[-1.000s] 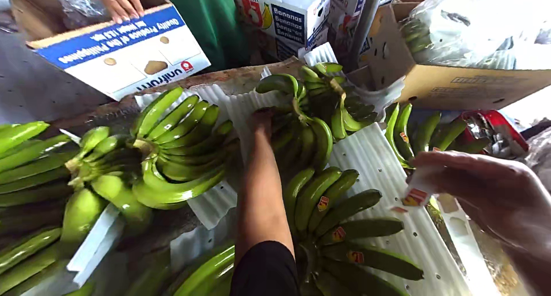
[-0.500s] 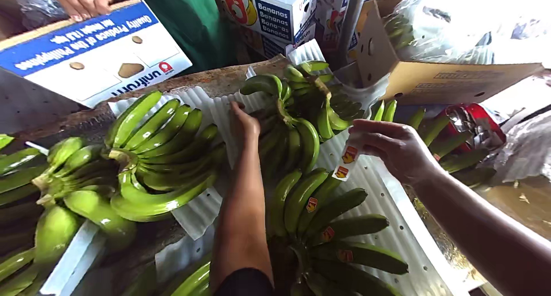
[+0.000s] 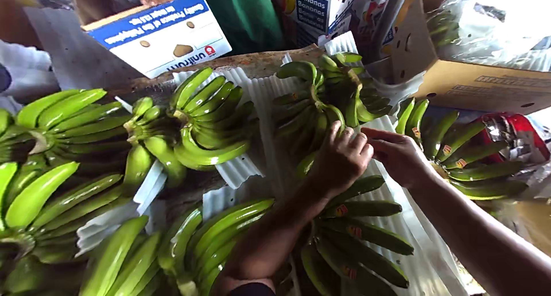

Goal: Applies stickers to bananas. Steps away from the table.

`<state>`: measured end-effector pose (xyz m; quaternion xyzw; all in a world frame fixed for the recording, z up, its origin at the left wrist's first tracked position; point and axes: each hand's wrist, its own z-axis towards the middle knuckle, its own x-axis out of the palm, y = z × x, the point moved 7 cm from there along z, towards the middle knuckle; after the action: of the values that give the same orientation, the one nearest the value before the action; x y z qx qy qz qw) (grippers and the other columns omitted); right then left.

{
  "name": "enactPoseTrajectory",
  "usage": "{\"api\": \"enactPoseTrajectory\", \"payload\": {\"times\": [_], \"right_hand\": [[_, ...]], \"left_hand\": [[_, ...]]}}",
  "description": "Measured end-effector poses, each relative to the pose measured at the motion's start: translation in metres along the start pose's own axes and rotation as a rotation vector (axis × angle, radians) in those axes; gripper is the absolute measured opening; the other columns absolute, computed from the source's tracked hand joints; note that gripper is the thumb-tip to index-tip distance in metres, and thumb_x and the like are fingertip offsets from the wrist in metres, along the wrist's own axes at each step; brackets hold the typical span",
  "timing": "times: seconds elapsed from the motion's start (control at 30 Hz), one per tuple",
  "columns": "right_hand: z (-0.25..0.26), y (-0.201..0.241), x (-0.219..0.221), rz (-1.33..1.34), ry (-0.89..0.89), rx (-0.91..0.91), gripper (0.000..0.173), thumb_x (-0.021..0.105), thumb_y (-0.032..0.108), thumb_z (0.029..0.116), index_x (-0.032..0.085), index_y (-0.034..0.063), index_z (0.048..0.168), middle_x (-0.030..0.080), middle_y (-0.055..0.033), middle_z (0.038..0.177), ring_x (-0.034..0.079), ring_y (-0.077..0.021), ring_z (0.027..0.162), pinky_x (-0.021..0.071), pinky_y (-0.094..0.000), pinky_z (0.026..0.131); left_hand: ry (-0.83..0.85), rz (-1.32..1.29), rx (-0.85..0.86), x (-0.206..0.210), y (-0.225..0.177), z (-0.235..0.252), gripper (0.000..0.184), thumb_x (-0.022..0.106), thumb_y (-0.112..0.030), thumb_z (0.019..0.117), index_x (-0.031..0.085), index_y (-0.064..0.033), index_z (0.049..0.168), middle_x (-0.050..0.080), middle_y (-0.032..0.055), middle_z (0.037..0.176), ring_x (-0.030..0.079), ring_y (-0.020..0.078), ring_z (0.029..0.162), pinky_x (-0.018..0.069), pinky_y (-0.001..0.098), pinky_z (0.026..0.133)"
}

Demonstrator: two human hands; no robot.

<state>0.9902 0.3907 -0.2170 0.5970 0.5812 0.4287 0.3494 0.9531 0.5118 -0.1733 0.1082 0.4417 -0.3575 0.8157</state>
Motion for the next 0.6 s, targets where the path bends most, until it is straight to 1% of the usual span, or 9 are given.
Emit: {"api": "enactPoseTrajectory", "payload": {"times": [0.1,0.13,0.2,0.23,0.27,0.33,0.4,0.5,0.6], "right_hand": [[0.005,-0.011,-0.003,0.033,-0.030,0.052,0.025,0.051,-0.006,0.1002,0.062,-0.0082,0.123,0.070,-0.0075,0.094,0.067,-0.0086,0.076,0.0578,-0.0228,0.075],[0.007,-0.014,-0.006,0.034,-0.049,0.046,0.026,0.051,-0.007,0.1002,0.061,-0.0084,0.125,0.070,-0.0079,0.095,0.067,-0.0084,0.076,0.0574,-0.0225,0.074],[0.012,-0.015,-0.015,0.023,-0.099,0.007,0.028,0.053,-0.008,0.0992,0.059,-0.0083,0.126,0.069,-0.0082,0.099,0.067,-0.0083,0.077,0.0576,-0.0226,0.074],[0.013,-0.015,-0.018,0.010,-0.117,-0.014,0.029,0.054,-0.009,0.0987,0.059,-0.0084,0.127,0.070,-0.0085,0.100,0.067,-0.0084,0.078,0.0578,-0.0225,0.074],[0.013,-0.013,-0.020,-0.012,-0.126,-0.028,0.029,0.054,-0.009,0.0984,0.059,-0.0084,0.127,0.070,-0.0084,0.100,0.068,-0.0082,0.078,0.0580,-0.0224,0.074],[0.013,-0.010,-0.019,-0.082,-0.093,-0.036,0.029,0.055,-0.008,0.0987,0.059,-0.0091,0.128,0.071,-0.0098,0.102,0.068,-0.0087,0.079,0.0581,-0.0232,0.075],[0.012,-0.010,-0.016,-0.154,-0.019,-0.022,0.030,0.053,-0.006,0.0999,0.060,-0.0079,0.129,0.071,-0.0102,0.105,0.069,-0.0091,0.082,0.0581,-0.0241,0.077],[0.010,-0.012,-0.009,-0.137,0.033,-0.007,0.028,0.055,-0.007,0.0990,0.062,-0.0070,0.126,0.072,-0.0079,0.099,0.069,-0.0091,0.080,0.0593,-0.0245,0.077],[0.011,-0.014,-0.008,-0.042,0.012,0.038,0.027,0.053,-0.008,0.0988,0.063,-0.0070,0.124,0.071,-0.0084,0.099,0.069,-0.0091,0.078,0.0585,-0.0235,0.075]], "left_hand": [[-0.039,-0.091,-0.002,0.007,0.004,-0.014,0.013,0.063,-0.001,0.0925,0.073,-0.0061,0.087,0.074,0.0119,0.101,0.072,0.0286,0.102,0.0517,0.0499,0.101],[-0.050,-0.220,-0.082,0.011,0.015,-0.018,0.011,0.064,-0.002,0.0933,0.074,-0.0028,0.088,0.075,0.0136,0.103,0.072,0.0273,0.103,0.0530,0.0453,0.099],[-0.049,-0.567,-0.389,0.024,0.052,-0.027,0.008,0.067,-0.001,0.0928,0.071,0.0054,0.091,0.071,0.0172,0.104,0.069,0.0229,0.101,0.0560,0.0358,0.093],[-0.053,-0.665,-0.514,0.030,0.069,-0.032,0.007,0.069,-0.002,0.0925,0.069,0.0054,0.094,0.068,0.0165,0.104,0.068,0.0198,0.097,0.0575,0.0328,0.086],[-0.049,-0.680,-0.547,0.033,0.078,-0.033,0.008,0.071,-0.004,0.0923,0.069,0.0030,0.096,0.067,0.0152,0.107,0.066,0.0191,0.098,0.0567,0.0329,0.086],[-0.011,-0.611,-0.388,0.035,0.068,-0.027,0.017,0.072,-0.009,0.0918,0.076,-0.0008,0.106,0.070,0.0156,0.115,0.066,0.0256,0.112,0.0532,0.0409,0.098],[0.049,-0.444,-0.184,0.035,0.041,-0.017,0.019,0.069,-0.012,0.0935,0.079,-0.0071,0.109,0.073,0.0124,0.115,0.069,0.0268,0.111,0.0537,0.0440,0.095],[0.088,-0.201,-0.027,0.032,0.018,-0.007,0.012,0.066,-0.005,0.0920,0.078,-0.0083,0.091,0.075,0.0094,0.100,0.072,0.0252,0.098,0.0537,0.0448,0.090],[0.018,-0.097,0.021,0.025,0.011,-0.006,0.013,0.064,-0.001,0.0912,0.075,-0.0056,0.086,0.074,0.0102,0.094,0.072,0.0261,0.095,0.0532,0.0441,0.094]]}}
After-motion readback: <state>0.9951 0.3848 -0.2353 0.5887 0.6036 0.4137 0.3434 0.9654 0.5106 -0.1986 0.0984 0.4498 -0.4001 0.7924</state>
